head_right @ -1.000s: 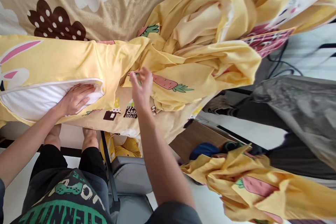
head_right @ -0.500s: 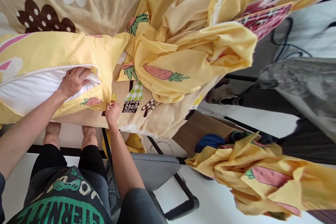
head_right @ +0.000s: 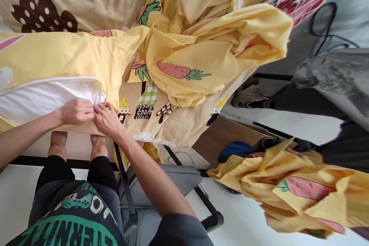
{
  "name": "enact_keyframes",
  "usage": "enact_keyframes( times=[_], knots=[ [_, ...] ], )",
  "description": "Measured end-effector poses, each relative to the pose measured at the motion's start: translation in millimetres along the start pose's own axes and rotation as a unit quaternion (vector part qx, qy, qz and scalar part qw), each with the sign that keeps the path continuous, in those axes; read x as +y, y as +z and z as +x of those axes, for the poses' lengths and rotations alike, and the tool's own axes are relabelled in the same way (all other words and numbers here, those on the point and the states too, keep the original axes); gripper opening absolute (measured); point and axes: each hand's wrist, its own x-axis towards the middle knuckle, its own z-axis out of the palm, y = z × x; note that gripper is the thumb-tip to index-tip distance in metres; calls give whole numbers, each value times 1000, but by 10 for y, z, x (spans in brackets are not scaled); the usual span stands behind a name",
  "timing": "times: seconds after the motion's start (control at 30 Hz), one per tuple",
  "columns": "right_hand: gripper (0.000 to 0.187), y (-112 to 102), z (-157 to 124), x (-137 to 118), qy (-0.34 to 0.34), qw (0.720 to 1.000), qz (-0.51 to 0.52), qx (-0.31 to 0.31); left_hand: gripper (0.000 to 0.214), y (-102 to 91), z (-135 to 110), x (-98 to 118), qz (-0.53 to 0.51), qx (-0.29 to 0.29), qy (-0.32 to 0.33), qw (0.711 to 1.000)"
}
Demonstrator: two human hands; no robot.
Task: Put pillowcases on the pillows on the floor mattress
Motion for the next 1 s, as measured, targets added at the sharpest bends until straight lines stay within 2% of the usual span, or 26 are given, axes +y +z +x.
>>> enact_keyframes(
  times=[0.03,0.1,0.17,0.2,0.27,0.37,0.47,0.6,0.67,0.73,0.8,0.87,0.93,1.0],
  knots=[
    [15,2,-52,-10,-14,1000,6,-1,28,58,42,28,-48,-34,-42,997],
    [13,-8,-174,-30,-22,1000,11,0,25,161,119,26,-132,-102,-154,974],
    [11,-24,-306,-40,4,1000,-5,-2,28,216,150,-62,-150,-157,-233,948],
    [11,-31,-371,-42,26,1000,-15,-6,30,219,140,-135,-135,-180,-245,943],
    [10,-47,-484,-51,63,998,-22,-23,39,181,67,-316,-91,-224,-224,944],
    [9,-89,-578,-100,63,997,-2,-51,56,63,-80,-554,-44,-281,-200,938],
    [4,-151,-573,-163,37,999,-10,-32,51,-20,-97,-527,21,-262,-233,936],
    [12,-216,-535,-184,26,999,-30,19,51,79,142,-16,141,-182,-190,954],
    [12,-231,-550,-186,20,999,-27,23,53,206,276,252,184,-173,-166,953],
    [13,-235,-586,-196,16,999,-24,21,51,349,360,394,171,-176,-133,960],
    [14,-228,-628,-210,14,999,-20,24,46,487,385,392,119,-186,-78,972],
    [16,-211,-656,-214,20,999,-16,30,42,615,365,299,77,-202,-46,975],
    [18,-188,-663,-197,31,999,-17,40,39,731,323,196,62,-207,-68,974],
    [20,-161,-653,-160,48,997,-14,52,39,826,275,130,51,-183,-111,976]
  ],
)
